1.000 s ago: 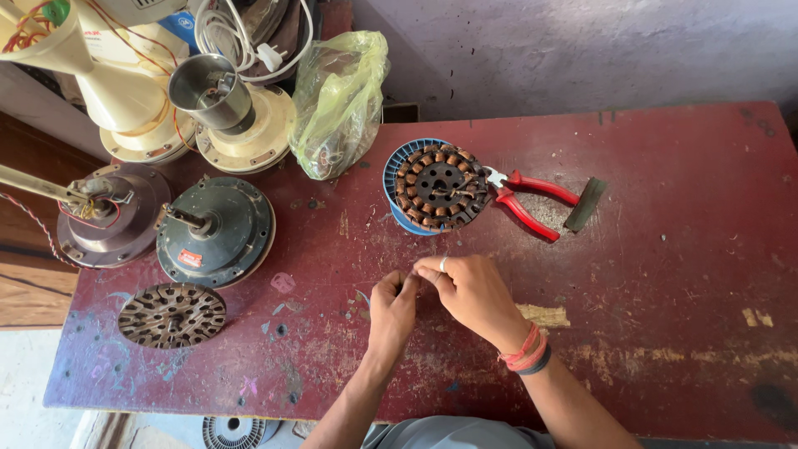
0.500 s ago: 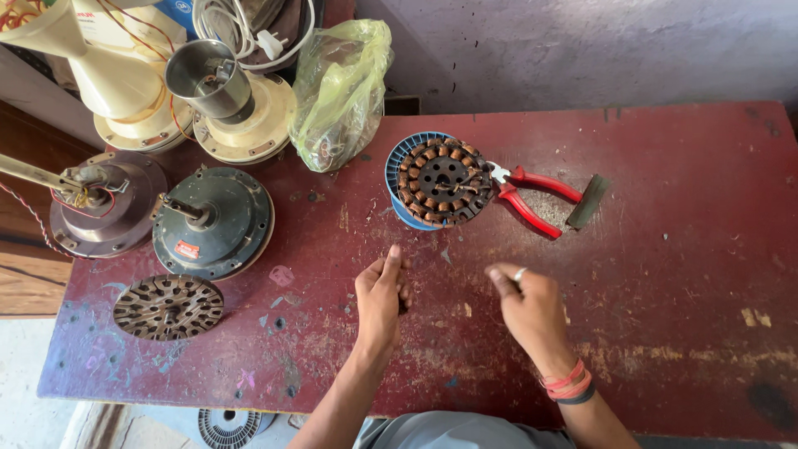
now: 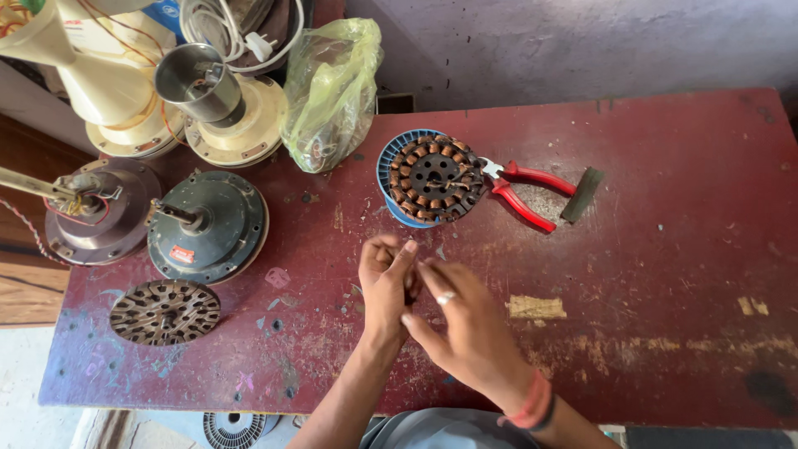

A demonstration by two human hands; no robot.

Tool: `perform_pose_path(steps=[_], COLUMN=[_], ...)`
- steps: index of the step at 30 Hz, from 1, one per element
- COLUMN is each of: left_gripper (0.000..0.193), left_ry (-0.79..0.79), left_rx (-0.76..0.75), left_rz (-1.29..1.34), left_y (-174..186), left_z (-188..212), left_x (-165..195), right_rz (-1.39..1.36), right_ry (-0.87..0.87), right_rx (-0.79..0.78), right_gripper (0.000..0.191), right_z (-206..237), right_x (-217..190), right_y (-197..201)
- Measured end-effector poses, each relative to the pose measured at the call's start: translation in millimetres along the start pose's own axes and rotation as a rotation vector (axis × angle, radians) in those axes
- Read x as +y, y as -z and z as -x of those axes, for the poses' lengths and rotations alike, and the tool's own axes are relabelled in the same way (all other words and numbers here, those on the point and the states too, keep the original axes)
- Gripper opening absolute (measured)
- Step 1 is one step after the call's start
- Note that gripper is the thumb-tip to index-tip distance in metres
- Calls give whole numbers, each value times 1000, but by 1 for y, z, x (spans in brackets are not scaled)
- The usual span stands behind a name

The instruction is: The person repeatedly picks up small dark fragments from a red workbench and places them into slots on a blue motor stator. The hands work continuously over the stator, inserting pieces one at a time while other disassembled motor parts and tools remain on the table.

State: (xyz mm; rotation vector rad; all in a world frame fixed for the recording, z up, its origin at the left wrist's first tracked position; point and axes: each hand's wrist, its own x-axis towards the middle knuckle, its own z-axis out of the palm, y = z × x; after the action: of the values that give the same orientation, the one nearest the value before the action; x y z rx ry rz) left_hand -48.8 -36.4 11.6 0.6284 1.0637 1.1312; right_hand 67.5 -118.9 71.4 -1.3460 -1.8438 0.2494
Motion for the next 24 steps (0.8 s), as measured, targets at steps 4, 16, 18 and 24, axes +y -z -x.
perform_pose_path(steps=[4,16,18,24], left_gripper=[47,42,55,46], left_ry=[-100,15,-3,196], left_rx=[89,-137,14,245], left_rz=[43,-624,-556,405], left_y=[0,8,8,13], left_z=[-7,12,4,-21], left_x=[16,-22,-21,6], right_rz=[-377,-30,25,-85], right_ry=[-648,-361,-292,-499], right_rx=[-391,-487,-565,-572], right_gripper=[50,20,12,39], right_z=[-6,0,-1,-2], right_x=[0,34,29,9], right_y=[-13,-22,-23,-15])
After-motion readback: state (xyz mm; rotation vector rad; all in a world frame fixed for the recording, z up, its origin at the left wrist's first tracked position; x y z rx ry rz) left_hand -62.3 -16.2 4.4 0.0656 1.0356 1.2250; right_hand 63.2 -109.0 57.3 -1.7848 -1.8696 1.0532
